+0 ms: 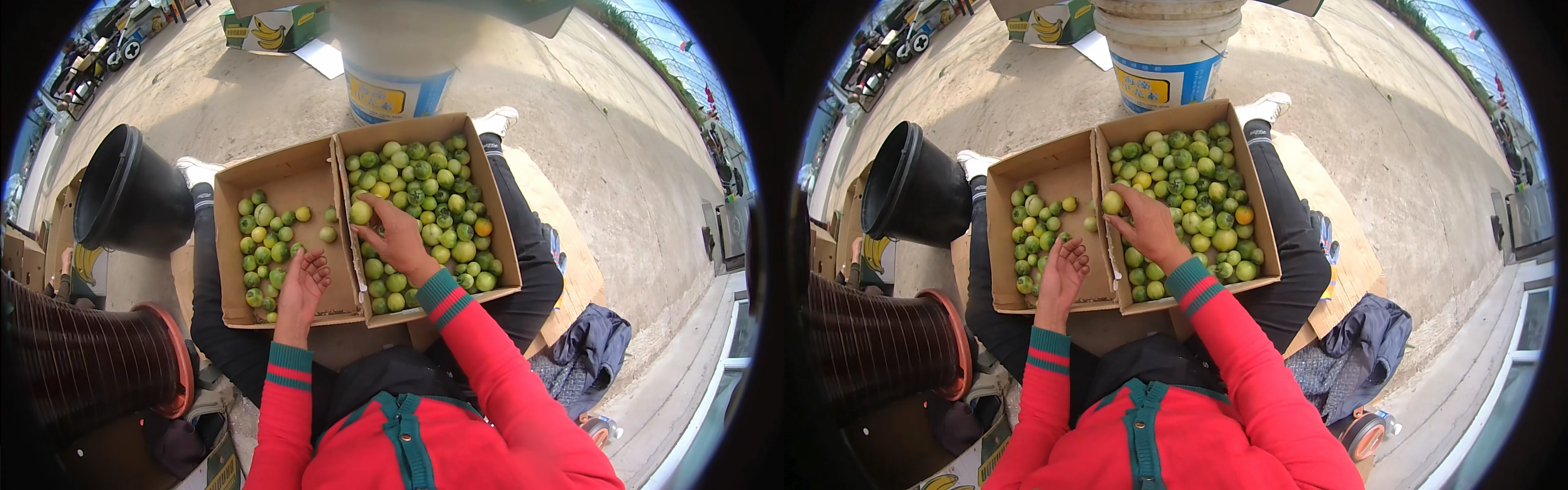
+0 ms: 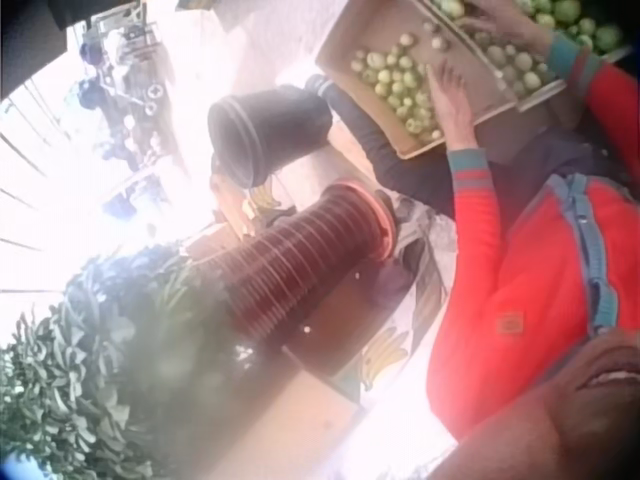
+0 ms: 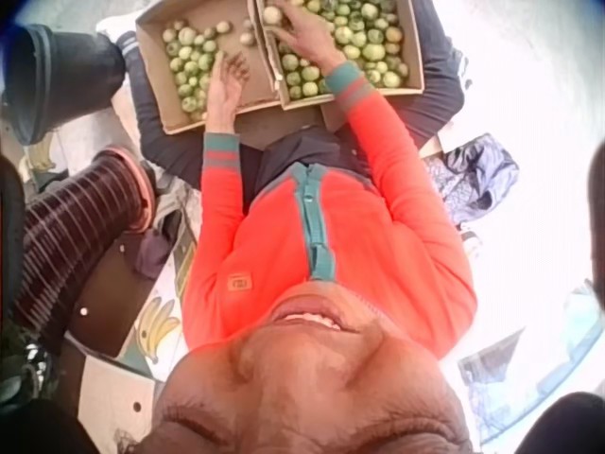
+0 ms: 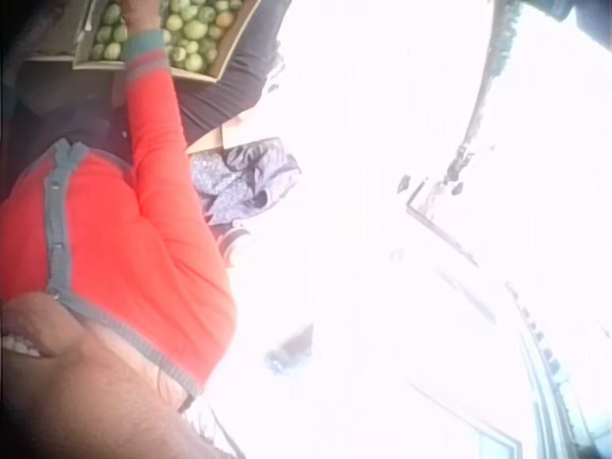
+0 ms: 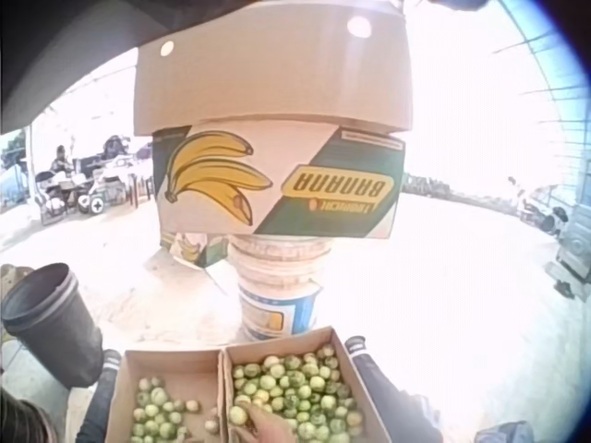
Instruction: The person sits on the ground and sorts green round fruit by hand from a full cardboard box into an empty one. The person repeatedly picks fruit from the right box and places it into the left box, gradually filling the second container.
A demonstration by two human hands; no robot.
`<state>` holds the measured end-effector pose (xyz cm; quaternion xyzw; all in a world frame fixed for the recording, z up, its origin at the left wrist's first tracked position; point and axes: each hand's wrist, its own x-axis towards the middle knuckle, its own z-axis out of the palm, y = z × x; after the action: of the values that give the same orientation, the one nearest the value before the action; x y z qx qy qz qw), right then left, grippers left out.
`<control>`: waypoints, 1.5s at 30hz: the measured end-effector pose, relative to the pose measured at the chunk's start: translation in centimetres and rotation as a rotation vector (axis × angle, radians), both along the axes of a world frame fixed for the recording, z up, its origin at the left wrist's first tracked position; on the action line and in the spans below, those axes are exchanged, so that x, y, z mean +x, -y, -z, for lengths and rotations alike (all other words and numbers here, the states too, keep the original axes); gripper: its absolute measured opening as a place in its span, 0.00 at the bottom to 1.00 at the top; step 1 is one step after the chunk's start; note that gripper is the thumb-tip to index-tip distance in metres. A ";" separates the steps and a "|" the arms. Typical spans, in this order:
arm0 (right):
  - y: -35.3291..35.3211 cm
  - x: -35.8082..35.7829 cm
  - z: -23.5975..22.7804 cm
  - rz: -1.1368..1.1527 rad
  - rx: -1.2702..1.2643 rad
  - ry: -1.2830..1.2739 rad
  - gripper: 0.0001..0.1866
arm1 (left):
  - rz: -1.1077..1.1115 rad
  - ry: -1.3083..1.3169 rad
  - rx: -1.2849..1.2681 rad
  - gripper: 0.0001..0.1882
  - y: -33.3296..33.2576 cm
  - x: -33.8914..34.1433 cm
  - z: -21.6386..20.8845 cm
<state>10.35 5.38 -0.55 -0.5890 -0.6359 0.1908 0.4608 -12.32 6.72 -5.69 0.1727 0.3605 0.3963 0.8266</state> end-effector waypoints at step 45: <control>0.7 -1.3 0.1 -0.136 0.213 0.087 0.33 | 0.160 -0.015 0.061 0.21 0.2 -0.1 0.1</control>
<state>9.01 4.69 -0.66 -0.5001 -0.7104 0.1274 0.4786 -12.42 6.55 -5.77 0.2290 0.3393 0.3384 0.8473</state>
